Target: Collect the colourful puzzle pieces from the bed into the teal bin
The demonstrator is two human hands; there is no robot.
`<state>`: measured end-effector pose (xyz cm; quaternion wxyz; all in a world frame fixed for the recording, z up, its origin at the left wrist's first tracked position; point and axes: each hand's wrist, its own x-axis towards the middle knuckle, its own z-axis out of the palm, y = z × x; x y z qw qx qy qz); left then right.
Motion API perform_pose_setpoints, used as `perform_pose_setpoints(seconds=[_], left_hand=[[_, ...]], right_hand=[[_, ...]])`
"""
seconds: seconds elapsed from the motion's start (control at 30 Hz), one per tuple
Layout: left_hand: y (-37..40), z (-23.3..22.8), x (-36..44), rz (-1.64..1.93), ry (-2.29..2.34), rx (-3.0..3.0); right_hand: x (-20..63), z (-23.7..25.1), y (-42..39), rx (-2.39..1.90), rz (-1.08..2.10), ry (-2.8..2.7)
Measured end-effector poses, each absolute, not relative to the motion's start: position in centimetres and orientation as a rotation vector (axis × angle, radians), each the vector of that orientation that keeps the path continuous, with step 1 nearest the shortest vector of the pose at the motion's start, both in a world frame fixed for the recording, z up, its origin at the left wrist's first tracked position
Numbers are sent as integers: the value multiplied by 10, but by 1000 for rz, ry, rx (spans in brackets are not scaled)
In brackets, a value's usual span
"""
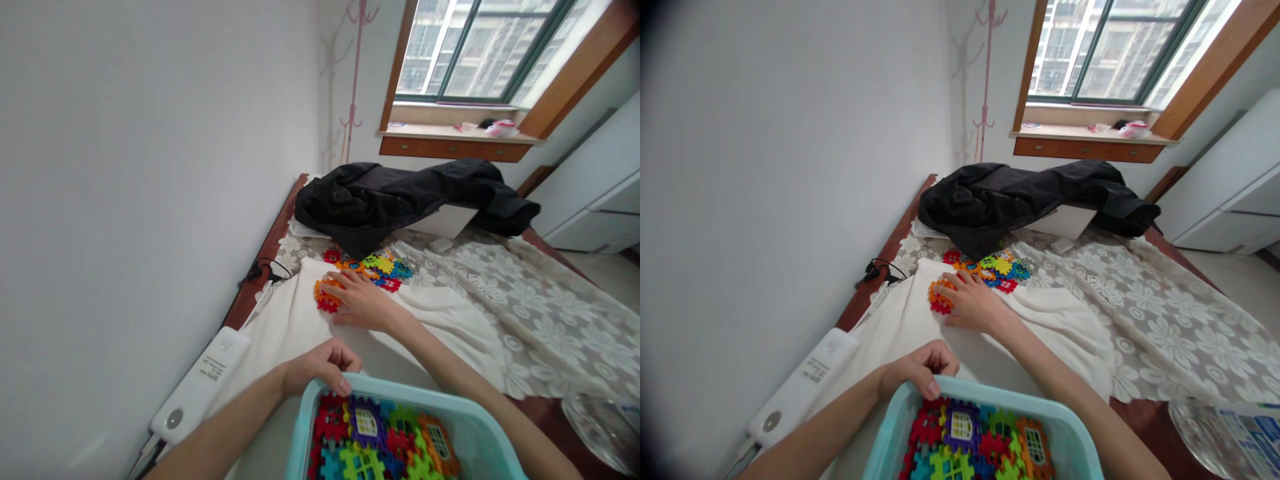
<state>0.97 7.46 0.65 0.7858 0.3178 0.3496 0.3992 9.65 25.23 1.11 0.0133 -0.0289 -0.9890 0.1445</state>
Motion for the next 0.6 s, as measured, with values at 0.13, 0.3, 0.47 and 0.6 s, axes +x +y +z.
perform_pose_setpoints(seconds=[0.13,0.3,0.47,0.6], left_hand=[[75,6,8,848,763,683],[75,7,7,826,768,681],[76,7,5,804,786,681],[76,6,5,806,789,682]], right_hand=[[93,6,252,-114,305,-3048],[98,3,264,-82,299,-2991],[94,-5,269,-181,249,-2942],[95,-5,274,-253,362,-2921]])
